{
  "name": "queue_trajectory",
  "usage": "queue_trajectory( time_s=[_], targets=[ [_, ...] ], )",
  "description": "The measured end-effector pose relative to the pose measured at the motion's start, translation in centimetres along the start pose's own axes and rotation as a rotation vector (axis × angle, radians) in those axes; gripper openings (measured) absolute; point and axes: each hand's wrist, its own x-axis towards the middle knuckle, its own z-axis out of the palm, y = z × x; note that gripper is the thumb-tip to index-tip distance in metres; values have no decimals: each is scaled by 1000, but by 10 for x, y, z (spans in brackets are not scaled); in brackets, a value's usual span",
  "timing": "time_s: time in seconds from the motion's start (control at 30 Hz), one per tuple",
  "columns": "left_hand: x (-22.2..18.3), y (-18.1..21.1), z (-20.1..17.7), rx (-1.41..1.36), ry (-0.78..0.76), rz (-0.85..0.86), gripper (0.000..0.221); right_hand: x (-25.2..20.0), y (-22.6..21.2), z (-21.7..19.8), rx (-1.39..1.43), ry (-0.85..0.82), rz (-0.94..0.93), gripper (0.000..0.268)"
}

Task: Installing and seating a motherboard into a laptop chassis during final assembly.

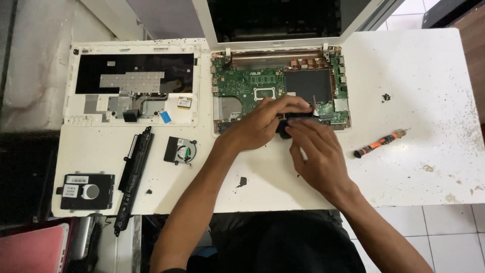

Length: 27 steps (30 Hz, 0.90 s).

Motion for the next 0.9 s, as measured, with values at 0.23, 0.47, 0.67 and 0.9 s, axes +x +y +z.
queue_trajectory(
  time_s=[0.23, 0.47, 0.67, 0.9],
  targets=[
    [3, -8, 4, 20, -35, 10, 66, -15, 15, 32, -50, -163, -130, 23],
    [3, -15, -7, -55, 13, 26, 65, -2, -1, 30, 176, -145, -120, 22],
    [-1, -19, -15, -125, 75, 23, 66, -3, -8, 33, 404, -80, -72, 22],
    [-8, -15, -34, -163, 273, 58, 64, 12, -10, 33, 623, -147, -34, 27]
  ],
)
